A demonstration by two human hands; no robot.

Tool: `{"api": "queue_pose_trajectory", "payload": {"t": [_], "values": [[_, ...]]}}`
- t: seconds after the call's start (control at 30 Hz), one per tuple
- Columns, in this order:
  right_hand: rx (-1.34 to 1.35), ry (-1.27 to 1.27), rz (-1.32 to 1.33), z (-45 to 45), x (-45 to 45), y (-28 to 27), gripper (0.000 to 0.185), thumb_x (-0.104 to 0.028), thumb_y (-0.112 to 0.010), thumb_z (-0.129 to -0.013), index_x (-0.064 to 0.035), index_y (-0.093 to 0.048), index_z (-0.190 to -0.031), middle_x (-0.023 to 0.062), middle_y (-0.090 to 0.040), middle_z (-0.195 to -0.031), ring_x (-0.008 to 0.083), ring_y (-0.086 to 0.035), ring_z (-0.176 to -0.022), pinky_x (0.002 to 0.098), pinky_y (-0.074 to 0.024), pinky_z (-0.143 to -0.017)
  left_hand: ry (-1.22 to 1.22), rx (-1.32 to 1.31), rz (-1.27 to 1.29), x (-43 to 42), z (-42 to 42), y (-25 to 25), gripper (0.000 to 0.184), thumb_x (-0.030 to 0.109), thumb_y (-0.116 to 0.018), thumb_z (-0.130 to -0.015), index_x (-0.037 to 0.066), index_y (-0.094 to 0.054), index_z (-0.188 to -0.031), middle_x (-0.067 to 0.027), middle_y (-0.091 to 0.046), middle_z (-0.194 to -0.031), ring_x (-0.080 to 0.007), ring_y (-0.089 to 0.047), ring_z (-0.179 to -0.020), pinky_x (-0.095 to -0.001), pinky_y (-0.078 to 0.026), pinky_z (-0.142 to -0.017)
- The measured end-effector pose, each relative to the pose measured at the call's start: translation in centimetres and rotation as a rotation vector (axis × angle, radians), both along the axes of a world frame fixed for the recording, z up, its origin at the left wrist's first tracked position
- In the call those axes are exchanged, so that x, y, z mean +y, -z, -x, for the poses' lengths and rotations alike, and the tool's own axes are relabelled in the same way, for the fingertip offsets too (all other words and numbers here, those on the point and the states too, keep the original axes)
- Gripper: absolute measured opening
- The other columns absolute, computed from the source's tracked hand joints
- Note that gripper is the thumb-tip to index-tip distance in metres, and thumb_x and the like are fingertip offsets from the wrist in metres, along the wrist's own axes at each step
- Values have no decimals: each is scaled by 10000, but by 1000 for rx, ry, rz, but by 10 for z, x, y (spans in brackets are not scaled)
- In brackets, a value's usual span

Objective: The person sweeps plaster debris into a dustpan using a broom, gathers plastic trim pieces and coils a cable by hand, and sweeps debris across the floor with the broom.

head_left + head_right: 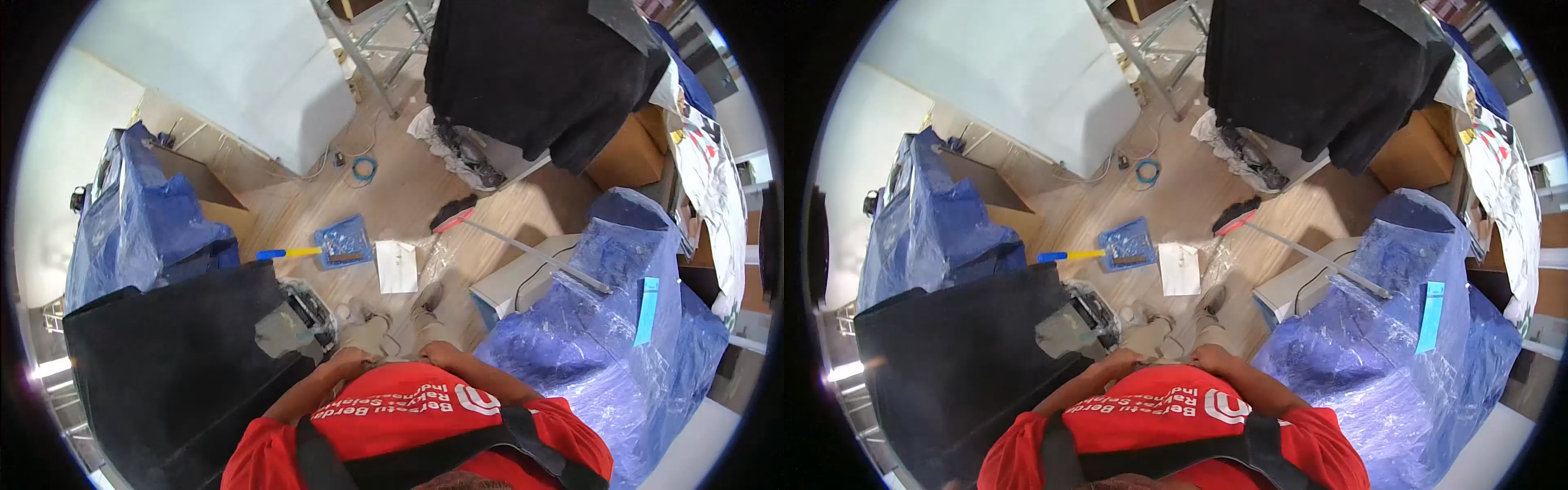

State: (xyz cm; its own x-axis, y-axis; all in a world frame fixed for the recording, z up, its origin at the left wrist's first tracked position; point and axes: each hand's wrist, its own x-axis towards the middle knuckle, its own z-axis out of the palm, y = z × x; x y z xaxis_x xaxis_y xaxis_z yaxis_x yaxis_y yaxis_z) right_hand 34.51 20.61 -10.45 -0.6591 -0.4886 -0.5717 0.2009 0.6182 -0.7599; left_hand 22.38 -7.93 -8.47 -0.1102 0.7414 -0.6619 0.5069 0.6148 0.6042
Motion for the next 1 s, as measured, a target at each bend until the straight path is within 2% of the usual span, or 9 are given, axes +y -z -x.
{"api": "queue_pose_trajectory", "payload": {"t": [0.17,0.3,0.37,0.5,0.6,0.67,0.8,0.9,1.0], "values": [[-98,232,157,-8,-29,-18,403,-435,-490,-872,-87,-652,-994,205,-647,-915,382,-604,-866,447,-465,-760,-67,-143,64,-7,13,-51,297,352,-597,-789,131,-657,-979,-184,-658,-909,-385,-620,-885,-475,-483,-754],[-273,310,143,1,-49,-58,434,-468,-490,-877,-82,-651,-990,202,-649,-914,381,-602,-843,442,-464,-757,-82,-147,15,-33,-3,7,338,362,-622,-755,136,-662,-1003,-181,-661,-919,-374,-626,-901,-471,-485,-772],[-188,195,17,-6,-59,-36,437,-472,-498,-871,-80,-651,-990,199,-651,-907,374,-607,-824,432,-467,-744,147,-151,44,-36,5,12,348,361,-642,-727,139,-669,-994,-187,-661,-924,-373,-629,-889,-474,-484,-767],[-8,-62,-241,-13,-83,-19,438,-467,-526,-849,-65,-659,-963,193,-658,-893,365,-619,-780,420,-475,-714,66,-141,204,-53,4,-10,306,325,-633,-722,114,-688,-938,-193,-661,-898,-374,-632,-853,-466,-490,-744],[-284,9,130,-3,-88,-31,436,-451,-535,-838,-45,-667,-928,202,-660,-899,382,-625,-797,442,-482,-728,137,-140,86,-66,-13,5,273,295,-622,-713,81,-697,-866,-195,-660,-850,-369,-637,-815,-457,-495,-717],[-247,-28,140,-3,-78,-25,429,-438,-540,-832,-34,-670,-894,214,-655,-886,391,-623,-806,447,-484,-734,-47,-157,140,-65,-30,21,252,268,-610,-705,61,-699,-817,-192,-659,-813,-359,-642,-795,-448,-498,-702],[-172,-24,-1,-26,-66,19,450,-459,-579,-782,-36,-680,-898,220,-648,-890,366,-628,-817,425,-483,-730,13,-118,253,-38,-35,3,238,253,-615,-692,75,-701,-825,-189,-657,-803,-355,-644,-797,-456,-500,-709],[-137,-98,-215,-21,-65,0,465,-470,-567,-786,-37,-673,-919,225,-644,-887,367,-618,-799,422,-475,-721,-72,47,-39,-56,-54,-10,228,235,-627,-667,88,-701,-824,-177,-655,-781,-356,-644,-790,-455,-504,-727],[-278,-284,17,-10,-75,7,425,-422,-562,-811,-28,-662,-935,226,-645,-882,357,-614,-787,413,-475,-713,-93,22,115,-60,-50,-22,235,230,-642,-640,109,-700,-833,-162,-653,-772,-354,-641,-800,-448,-507,-746]]}}
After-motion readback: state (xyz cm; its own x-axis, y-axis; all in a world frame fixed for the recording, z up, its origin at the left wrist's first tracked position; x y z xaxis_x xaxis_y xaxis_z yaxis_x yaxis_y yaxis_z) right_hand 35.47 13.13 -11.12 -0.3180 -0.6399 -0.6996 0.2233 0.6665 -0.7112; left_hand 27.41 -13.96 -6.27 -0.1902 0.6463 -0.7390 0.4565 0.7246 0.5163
